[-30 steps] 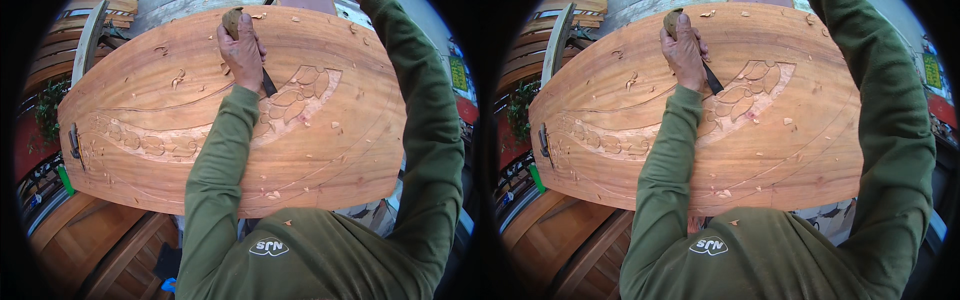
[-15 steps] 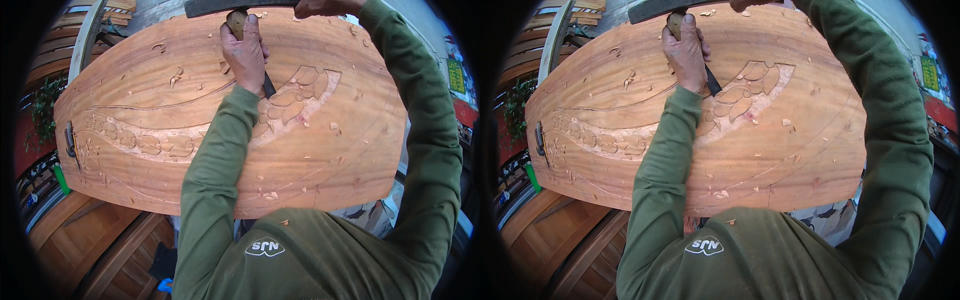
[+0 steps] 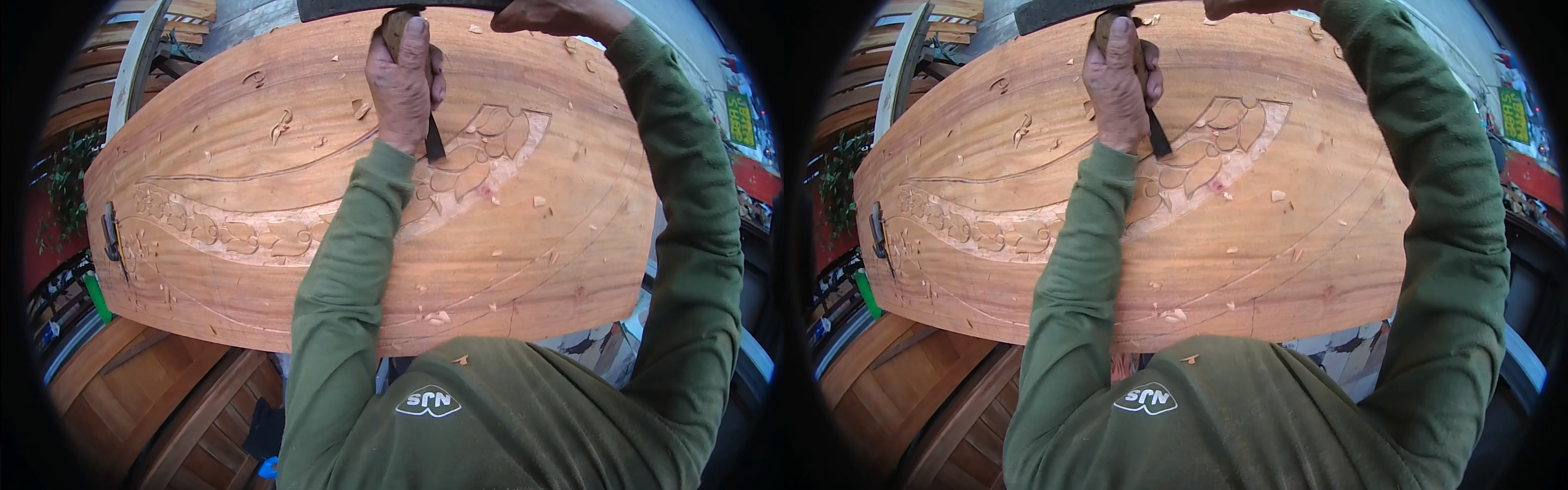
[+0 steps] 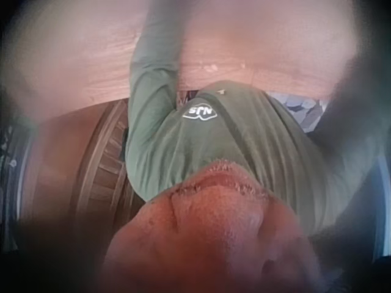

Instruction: The person carves a floral design into a large wooden board using a chisel and a wooden mallet.

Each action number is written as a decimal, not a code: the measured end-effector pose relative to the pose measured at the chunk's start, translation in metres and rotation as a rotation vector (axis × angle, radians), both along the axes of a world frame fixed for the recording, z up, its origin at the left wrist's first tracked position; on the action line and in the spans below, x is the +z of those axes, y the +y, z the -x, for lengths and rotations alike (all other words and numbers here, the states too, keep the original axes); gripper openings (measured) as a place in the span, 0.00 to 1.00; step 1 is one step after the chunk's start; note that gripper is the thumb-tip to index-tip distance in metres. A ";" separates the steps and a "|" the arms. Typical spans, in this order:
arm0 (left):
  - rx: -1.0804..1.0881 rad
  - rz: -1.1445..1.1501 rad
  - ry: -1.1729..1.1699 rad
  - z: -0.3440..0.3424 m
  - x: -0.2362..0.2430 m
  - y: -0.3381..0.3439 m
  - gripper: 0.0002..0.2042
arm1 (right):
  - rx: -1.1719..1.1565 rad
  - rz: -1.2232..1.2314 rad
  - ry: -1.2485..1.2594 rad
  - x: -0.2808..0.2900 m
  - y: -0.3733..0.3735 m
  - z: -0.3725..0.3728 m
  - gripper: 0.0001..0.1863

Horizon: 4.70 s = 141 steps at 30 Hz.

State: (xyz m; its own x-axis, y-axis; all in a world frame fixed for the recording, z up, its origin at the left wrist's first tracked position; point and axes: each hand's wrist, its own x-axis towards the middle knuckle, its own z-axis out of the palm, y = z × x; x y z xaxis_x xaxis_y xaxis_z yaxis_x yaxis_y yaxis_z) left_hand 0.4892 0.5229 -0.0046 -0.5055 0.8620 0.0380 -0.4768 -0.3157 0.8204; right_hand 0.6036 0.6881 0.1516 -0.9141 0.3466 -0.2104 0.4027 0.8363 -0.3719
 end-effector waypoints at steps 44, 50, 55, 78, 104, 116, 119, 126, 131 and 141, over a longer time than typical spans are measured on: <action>0.278 0.057 0.107 -0.012 0.006 0.015 0.26 | 0.106 0.170 0.265 -0.021 0.024 0.012 0.44; 0.214 0.175 0.043 -0.023 0.006 0.040 0.15 | -0.043 -0.049 0.441 -0.011 0.034 -0.003 0.43; 0.208 0.244 0.072 -0.011 -0.014 0.040 0.16 | -0.037 -0.105 0.280 -0.041 0.038 0.004 0.43; -0.173 -0.067 0.053 -0.003 0.021 -0.018 0.37 | -0.083 0.053 0.243 -0.001 0.003 -0.035 0.44; 0.338 0.201 0.036 0.004 0.020 -0.012 0.17 | -0.364 0.197 0.789 -0.020 -0.022 0.013 0.47; 0.225 0.199 0.030 0.012 -0.009 -0.011 0.21 | -0.014 0.138 0.092 -0.025 -0.001 0.042 0.45; 0.262 0.126 0.105 0.011 -0.017 -0.018 0.23 | 0.079 0.084 -0.058 -0.010 -0.005 0.045 0.46; 0.394 0.118 0.074 0.018 -0.018 -0.023 0.21 | 0.005 0.076 0.469 -0.029 -0.003 0.051 0.47; 0.410 0.096 0.105 0.013 -0.018 -0.021 0.20 | 0.002 0.051 0.517 -0.024 -0.007 0.049 0.46; 0.355 0.147 0.161 0.008 -0.018 -0.018 0.19 | -0.020 0.246 0.095 0.003 -0.013 0.049 0.45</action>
